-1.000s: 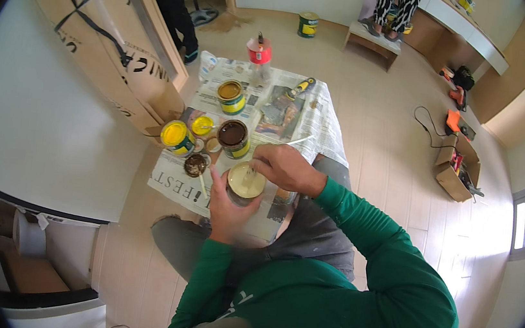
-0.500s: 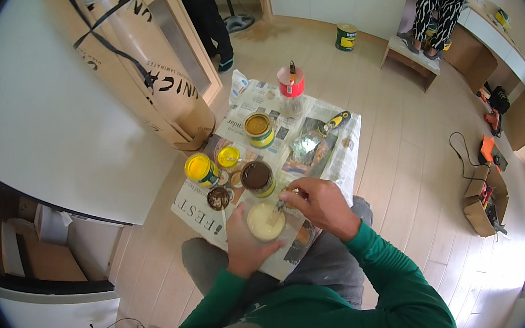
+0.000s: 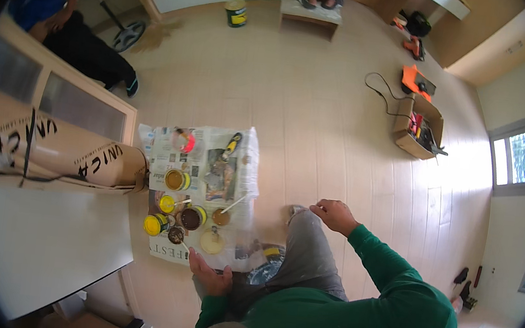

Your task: The person sits on the floor and mixes paint in a small container using a stick. They scoop paint from a larger can and stir it into the smaller container repeatedly.

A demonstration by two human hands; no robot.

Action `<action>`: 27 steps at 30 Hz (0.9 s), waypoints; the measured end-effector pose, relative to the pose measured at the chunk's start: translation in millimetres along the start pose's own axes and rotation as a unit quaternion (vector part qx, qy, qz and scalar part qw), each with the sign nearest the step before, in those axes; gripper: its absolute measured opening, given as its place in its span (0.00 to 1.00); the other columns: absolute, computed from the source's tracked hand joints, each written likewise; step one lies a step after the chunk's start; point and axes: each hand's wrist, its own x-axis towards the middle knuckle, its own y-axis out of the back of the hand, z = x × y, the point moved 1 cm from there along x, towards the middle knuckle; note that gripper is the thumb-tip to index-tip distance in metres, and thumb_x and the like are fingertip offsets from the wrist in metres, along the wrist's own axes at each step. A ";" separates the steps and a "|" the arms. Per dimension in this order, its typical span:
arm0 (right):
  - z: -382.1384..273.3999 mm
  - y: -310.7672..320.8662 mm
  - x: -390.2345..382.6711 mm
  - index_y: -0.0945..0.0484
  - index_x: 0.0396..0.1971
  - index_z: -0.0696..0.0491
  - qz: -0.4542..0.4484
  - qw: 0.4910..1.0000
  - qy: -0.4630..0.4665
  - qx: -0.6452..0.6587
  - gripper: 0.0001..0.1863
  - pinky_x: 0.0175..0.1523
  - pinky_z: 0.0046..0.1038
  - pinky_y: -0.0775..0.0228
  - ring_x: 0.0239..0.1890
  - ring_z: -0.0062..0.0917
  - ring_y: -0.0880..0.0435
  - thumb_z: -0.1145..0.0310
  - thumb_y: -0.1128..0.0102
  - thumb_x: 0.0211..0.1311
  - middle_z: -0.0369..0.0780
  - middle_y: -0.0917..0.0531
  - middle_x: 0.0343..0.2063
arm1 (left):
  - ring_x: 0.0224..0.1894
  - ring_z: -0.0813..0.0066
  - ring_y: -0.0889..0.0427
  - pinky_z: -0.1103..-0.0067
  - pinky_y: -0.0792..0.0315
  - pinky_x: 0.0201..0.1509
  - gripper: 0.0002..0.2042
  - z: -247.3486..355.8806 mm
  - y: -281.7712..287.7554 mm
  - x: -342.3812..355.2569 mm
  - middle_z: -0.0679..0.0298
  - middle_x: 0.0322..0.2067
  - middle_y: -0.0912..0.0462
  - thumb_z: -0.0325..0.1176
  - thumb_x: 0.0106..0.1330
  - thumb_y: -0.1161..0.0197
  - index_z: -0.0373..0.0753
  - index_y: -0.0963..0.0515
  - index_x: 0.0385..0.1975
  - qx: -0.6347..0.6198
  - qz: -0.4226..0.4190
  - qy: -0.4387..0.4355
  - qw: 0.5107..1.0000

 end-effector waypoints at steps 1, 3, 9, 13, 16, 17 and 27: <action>21.7 8.7 -17.9 0.10 0.45 0.57 0.012 0.999 -0.027 0.035 0.27 0.53 0.47 0.19 0.45 0.49 0.10 0.45 0.41 0.80 0.50 0.09 0.36 | 0.82 0.27 0.46 0.43 0.47 0.83 0.51 24.8 17.4 4.2 0.31 0.82 0.49 0.60 0.75 0.37 0.30 0.52 0.84 -0.006 -0.036 0.015 0.999; 74.1 24.0 -49.8 0.11 0.42 0.58 0.040 0.991 -0.079 0.102 0.27 0.50 0.46 0.18 0.38 0.45 0.09 0.45 0.41 0.80 0.48 0.09 0.32 | 0.69 0.30 0.31 0.47 0.34 0.72 0.43 74.8 41.5 24.7 0.32 0.70 0.34 0.50 0.73 0.33 0.27 0.41 0.78 0.023 -0.091 -0.037 0.995; 294.9 30.5 -205.7 0.12 0.39 0.58 -0.094 0.909 -0.365 0.176 0.20 0.34 0.35 0.16 0.27 0.34 0.08 0.54 0.38 0.79 0.44 0.08 0.29 | 0.39 0.47 0.11 0.58 0.19 0.47 0.12 232.2 44.0 120.8 0.52 0.34 0.10 0.28 0.73 0.30 0.35 0.11 0.53 -0.052 -0.236 -0.006 0.970; 319.3 118.9 -242.3 0.10 0.41 0.59 -0.070 0.878 -0.410 0.237 0.17 0.33 0.34 0.15 0.26 0.32 0.08 0.59 0.36 0.78 0.44 0.07 0.29 | 0.33 0.51 0.11 0.64 0.18 0.40 0.07 269.8 5.9 175.2 0.52 0.32 0.09 0.29 0.70 0.26 0.37 0.08 0.45 -0.126 -0.149 0.049 0.980; 299.6 156.8 -207.3 0.09 0.37 0.60 -0.071 0.924 -0.340 0.157 0.17 0.37 0.33 0.14 0.27 0.31 0.08 0.59 0.33 0.74 0.43 0.07 0.26 | 0.30 0.64 0.11 0.71 0.19 0.36 0.07 273.5 -1.6 192.3 0.54 0.32 0.09 0.27 0.72 0.26 0.36 0.08 0.45 -0.147 -0.128 0.081 0.977; 279.2 170.2 -189.8 0.09 0.34 0.58 -0.049 0.937 -0.317 0.140 0.17 0.40 0.36 0.13 0.28 0.33 0.07 0.57 0.32 0.70 0.45 0.08 0.26 | 0.30 0.61 0.10 0.70 0.18 0.37 0.07 277.5 -1.6 197.7 0.54 0.32 0.09 0.27 0.71 0.26 0.36 0.08 0.45 -0.146 -0.125 0.100 0.976; 250.1 255.7 -10.2 0.12 0.60 0.51 -0.024 0.989 -0.124 0.081 0.24 0.59 0.44 0.15 0.49 0.47 0.08 0.58 0.34 0.66 0.51 0.07 0.45 | 0.37 0.59 0.06 0.70 0.15 0.44 0.08 296.4 -60.1 266.5 0.51 0.40 0.06 0.29 0.73 0.28 0.35 0.09 0.48 -0.198 -0.105 0.150 0.963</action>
